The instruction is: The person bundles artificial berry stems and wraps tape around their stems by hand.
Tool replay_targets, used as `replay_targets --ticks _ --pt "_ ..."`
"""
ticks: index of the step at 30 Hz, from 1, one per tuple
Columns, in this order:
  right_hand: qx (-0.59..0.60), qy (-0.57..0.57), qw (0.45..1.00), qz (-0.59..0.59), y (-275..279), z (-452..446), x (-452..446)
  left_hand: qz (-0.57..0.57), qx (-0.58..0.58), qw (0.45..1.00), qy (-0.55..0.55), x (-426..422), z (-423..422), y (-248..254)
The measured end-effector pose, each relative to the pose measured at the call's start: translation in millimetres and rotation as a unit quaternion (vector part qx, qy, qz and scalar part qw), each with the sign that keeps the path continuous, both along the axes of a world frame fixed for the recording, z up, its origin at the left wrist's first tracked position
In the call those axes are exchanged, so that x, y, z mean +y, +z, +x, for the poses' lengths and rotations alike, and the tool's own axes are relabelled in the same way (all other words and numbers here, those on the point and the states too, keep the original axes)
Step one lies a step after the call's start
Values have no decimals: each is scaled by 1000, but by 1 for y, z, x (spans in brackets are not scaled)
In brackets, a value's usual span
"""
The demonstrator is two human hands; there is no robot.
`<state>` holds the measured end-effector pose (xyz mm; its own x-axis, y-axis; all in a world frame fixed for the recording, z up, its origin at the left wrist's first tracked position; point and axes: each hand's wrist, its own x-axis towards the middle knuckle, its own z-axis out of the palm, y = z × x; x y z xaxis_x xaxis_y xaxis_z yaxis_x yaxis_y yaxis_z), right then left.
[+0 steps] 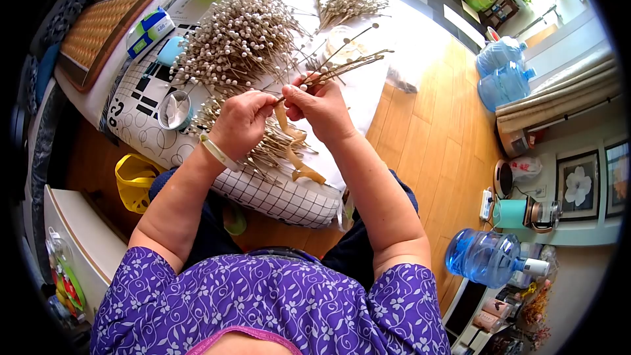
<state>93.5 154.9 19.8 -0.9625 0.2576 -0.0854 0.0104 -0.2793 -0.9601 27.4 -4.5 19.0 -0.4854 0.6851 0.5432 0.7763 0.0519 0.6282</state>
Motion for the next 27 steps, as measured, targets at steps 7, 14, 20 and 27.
replay_targets --ticks 7,14,20,27 --pt "-15 -1 997 72 12 1 -2 23 29 998 41 -1 -1 5" --pt "44 78 996 2 6 1 -13 45 32 998 38 -2 0 7" --pt "37 36 998 47 9 2 -15 81 40 995 53 -2 1 14" --pt "48 -17 999 -10 4 5 -25 67 145 983 87 -2 -5 12"
